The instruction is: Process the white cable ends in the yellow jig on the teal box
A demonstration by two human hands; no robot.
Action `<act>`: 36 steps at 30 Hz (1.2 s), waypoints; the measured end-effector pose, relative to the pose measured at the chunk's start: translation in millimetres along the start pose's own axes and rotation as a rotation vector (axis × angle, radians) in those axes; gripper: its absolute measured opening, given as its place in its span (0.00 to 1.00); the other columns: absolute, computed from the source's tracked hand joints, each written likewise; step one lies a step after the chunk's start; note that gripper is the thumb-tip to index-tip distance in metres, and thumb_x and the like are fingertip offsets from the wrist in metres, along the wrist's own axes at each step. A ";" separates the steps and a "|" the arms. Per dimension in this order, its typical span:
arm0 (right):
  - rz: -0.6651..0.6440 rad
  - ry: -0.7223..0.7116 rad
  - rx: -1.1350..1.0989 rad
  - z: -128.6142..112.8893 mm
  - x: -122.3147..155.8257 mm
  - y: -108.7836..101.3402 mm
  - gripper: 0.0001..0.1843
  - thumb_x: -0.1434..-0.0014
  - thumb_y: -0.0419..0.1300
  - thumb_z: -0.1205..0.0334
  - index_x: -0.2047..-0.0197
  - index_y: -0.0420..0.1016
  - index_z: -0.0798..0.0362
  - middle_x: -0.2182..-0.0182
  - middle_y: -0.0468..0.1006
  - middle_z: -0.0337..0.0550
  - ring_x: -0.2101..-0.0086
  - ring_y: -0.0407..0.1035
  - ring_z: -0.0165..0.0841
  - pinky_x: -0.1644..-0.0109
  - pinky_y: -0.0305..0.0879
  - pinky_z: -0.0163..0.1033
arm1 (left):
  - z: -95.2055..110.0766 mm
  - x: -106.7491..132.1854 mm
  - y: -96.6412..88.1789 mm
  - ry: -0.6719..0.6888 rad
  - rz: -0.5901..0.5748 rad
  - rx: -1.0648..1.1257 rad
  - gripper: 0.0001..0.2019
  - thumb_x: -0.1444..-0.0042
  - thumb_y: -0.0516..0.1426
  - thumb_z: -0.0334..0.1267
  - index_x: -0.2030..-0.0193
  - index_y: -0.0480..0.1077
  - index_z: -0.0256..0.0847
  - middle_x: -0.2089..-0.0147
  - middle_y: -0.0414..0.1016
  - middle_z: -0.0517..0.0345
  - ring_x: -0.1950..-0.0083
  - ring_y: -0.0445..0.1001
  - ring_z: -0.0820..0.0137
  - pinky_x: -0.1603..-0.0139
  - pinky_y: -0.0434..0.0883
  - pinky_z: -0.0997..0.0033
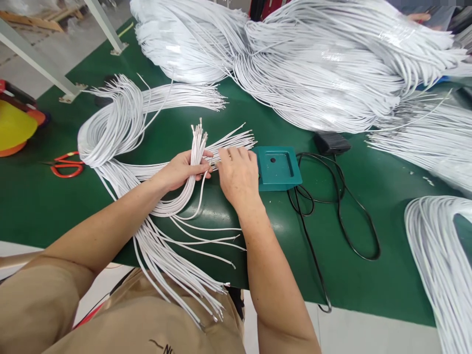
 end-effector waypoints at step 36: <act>0.022 0.403 0.228 71.8 21.1 1.9 0.25 0.32 0.45 0.55 0.36 0.62 0.55 0.36 0.63 0.59 0.35 0.51 0.54 0.36 0.40 0.71 | -4.4 -7.2 -9.9 0.017 0.113 -0.325 0.17 0.53 0.64 0.31 0.56 0.68 0.35 0.71 0.76 0.59 0.69 0.79 0.69 0.68 0.74 0.74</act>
Point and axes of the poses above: each hand's wrist, its own x-axis away from the middle knuckle, its own y-axis out of the palm, z = x × y, the point moved 9 cm from there along -x, towards the middle knuckle
